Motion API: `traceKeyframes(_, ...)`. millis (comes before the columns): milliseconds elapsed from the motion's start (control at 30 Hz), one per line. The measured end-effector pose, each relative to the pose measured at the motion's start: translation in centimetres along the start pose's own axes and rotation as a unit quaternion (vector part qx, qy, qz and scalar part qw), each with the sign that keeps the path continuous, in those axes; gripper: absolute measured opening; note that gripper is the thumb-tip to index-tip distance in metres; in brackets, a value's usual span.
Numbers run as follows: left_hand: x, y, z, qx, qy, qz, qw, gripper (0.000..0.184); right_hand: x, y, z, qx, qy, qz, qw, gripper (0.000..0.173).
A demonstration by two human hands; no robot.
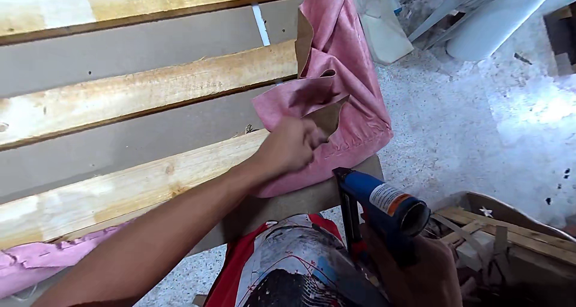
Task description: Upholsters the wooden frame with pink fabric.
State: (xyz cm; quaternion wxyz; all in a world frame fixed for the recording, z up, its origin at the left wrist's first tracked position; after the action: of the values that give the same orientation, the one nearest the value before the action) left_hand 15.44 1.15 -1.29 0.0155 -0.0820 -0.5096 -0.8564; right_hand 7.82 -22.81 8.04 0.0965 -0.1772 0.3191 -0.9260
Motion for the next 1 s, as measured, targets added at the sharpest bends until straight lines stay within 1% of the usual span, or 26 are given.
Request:
traceKeyframes(33,-0.4,-1.6,1.3,0.041,0.058,0.046,0.996,0.023,0.0,-0.1,-0.3,-0.008,-0.004,0.005,1.000,0.026)
traceKeyframes(67,-0.5,-2.6,2.4,0.068,0.105,0.071,0.989,0.031,-0.2,-0.3,-0.6,-0.018,-0.009,0.010,1.000,0.026)
traceKeyframes(100,-0.4,-2.6,3.1,0.077,0.128,0.066,0.987,0.033,-0.5,-0.6,-0.7,-0.025,-0.013,0.014,0.999,0.026)
traceKeyframes(133,-0.2,-1.7,3.3,0.069,0.126,0.039,0.989,0.031,-0.7,-0.8,-0.8,-0.027,-0.016,0.016,0.999,0.025)
traceKeyframes(167,0.2,-0.9,2.9,0.052,0.105,0.011,0.993,0.028,-0.8,-1.1,-0.8,-0.022,-0.017,0.016,0.999,0.026)
traceKeyframes(233,0.9,-0.4,1.9,0.036,0.044,-0.014,0.998,0.022,-1.1,-1.7,-0.5,-0.006,-0.015,0.026,1.000,0.026)
traceKeyframes(333,1.5,0.2,0.1,0.023,-0.055,-0.047,0.997,0.030,-1.3,-2.0,0.1,0.018,-0.010,0.031,0.999,0.028)
traceKeyframes(400,1.6,0.6,-0.9,0.007,-0.089,-0.072,0.993,0.026,-1.1,-2.0,0.2,0.025,-0.010,0.030,0.999,0.028)
traceKeyframes(467,1.3,0.4,-1.5,0.011,-0.103,-0.062,0.993,0.020,-1.0,-2.0,0.0,0.026,-0.010,0.036,0.999,0.028)
traceKeyframes(533,1.0,-0.8,-2.0,0.051,-0.109,-0.011,0.993,0.018,-1.1,-2.1,-0.4,0.018,-0.013,0.041,0.999,0.027)
traceKeyframes(600,0.8,-1.9,-2.2,0.093,-0.114,0.043,0.988,0.021,-1.3,-2.3,-0.8,0.014,-0.012,0.039,0.999,0.027)
traceKeyframes(633,0.8,-2.3,-2.2,0.106,-0.113,0.057,0.986,0.023,-1.5,-2.4,-1.0,0.014,-0.009,0.037,0.999,0.026)
traceKeyframes(833,0.6,-3.2,-2.7,0.152,-0.126,0.093,0.976,0.025,-2.2,-3.1,-1.5,0.047,-0.003,0.029,0.998,0.029)
traceKeyframes(933,0.6,-3.4,-2.8,0.151,-0.136,0.100,0.974,0.025,-2.3,-3.6,-1.7,0.079,-0.009,0.015,0.997,0.030)
traceKeyframes(1000,0.5,-3.4,-2.5,0.129,-0.148,0.095,0.976,0.026,-1.9,-3.8,-1.6,0.082,-0.005,0.002,0.997,0.030)
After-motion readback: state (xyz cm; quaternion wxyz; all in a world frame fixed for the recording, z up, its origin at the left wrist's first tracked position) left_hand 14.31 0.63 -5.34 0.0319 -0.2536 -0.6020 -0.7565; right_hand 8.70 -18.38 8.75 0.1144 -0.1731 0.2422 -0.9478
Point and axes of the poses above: each hand's wrist, its own x-axis away from the middle knuckle, its own z-axis out of the back of the hand, y = z × x, the point moved 10 cm from there along -x, towards the middle knuckle, and after that the axes turned 3 degrees about -z, right-handed, at the moved point
